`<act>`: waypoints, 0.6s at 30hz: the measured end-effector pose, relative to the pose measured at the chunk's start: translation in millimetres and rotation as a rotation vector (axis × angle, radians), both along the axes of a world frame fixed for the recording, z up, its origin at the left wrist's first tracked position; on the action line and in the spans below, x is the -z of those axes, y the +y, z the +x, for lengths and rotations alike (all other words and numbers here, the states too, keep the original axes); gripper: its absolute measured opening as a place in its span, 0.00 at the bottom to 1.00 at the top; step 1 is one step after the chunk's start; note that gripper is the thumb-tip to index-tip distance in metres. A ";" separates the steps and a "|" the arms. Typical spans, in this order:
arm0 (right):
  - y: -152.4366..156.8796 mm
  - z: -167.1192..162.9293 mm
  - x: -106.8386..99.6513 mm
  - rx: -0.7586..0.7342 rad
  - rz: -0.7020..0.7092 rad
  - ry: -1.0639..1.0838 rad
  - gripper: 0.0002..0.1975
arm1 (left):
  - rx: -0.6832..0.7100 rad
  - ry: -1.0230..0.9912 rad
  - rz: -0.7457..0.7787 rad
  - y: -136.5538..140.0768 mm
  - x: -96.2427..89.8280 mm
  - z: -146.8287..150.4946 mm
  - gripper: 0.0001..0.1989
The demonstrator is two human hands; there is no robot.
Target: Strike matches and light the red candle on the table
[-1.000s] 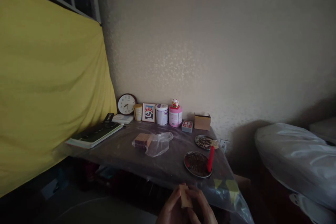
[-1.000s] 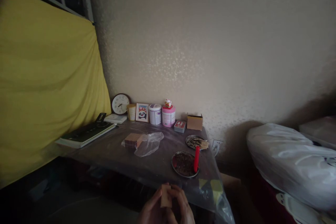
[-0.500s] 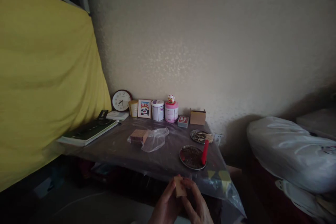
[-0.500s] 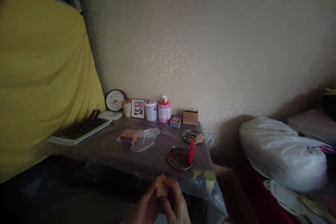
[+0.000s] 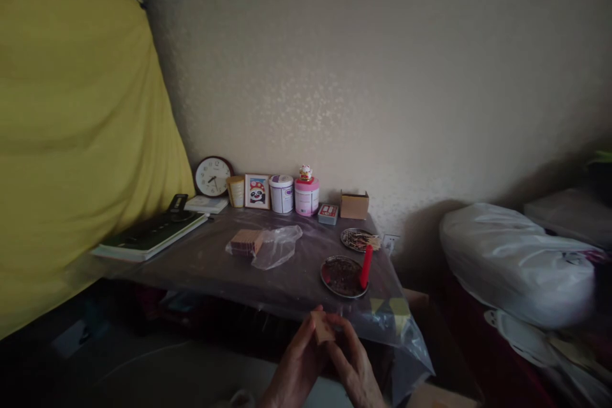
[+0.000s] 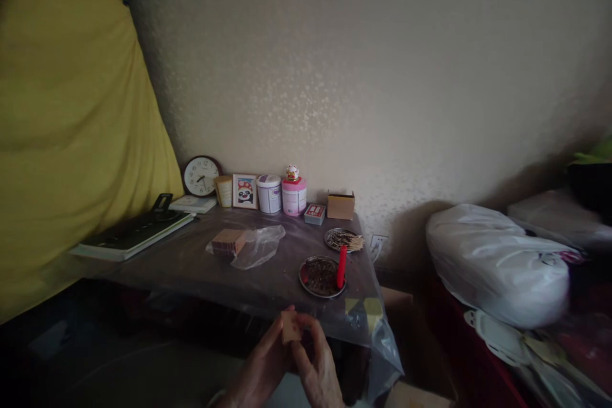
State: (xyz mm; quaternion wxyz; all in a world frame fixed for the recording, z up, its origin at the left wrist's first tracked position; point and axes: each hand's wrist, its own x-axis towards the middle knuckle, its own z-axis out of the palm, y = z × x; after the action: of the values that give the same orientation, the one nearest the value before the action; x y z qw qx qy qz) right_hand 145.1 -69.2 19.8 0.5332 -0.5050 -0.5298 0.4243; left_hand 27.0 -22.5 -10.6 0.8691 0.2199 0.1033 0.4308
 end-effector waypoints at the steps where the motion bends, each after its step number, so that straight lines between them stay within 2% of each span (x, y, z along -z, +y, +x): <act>1: 0.0 -0.6 0.6 -0.004 -0.017 0.020 0.20 | -0.009 0.006 -0.012 -0.4 -0.4 0.3 0.23; 6: -0.1 -3.2 1.3 0.012 -0.039 0.046 0.19 | -0.040 0.044 -0.037 -0.7 -0.5 0.9 0.27; 13: 0.3 -4.6 -3.2 0.000 -0.035 0.110 0.15 | -0.063 0.050 -0.016 -0.1 -1.7 -0.3 0.25; 18: 0.5 -5.6 3.0 0.022 -0.032 0.117 0.14 | -0.056 0.033 -0.025 -2.9 -3.6 0.5 0.24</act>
State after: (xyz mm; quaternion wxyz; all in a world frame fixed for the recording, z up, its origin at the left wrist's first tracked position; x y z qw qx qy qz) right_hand 139.6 -68.7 16.8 0.5596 -0.4940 -0.4851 0.4555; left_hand 27.5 -25.3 -7.0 0.8575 0.2130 0.1292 0.4501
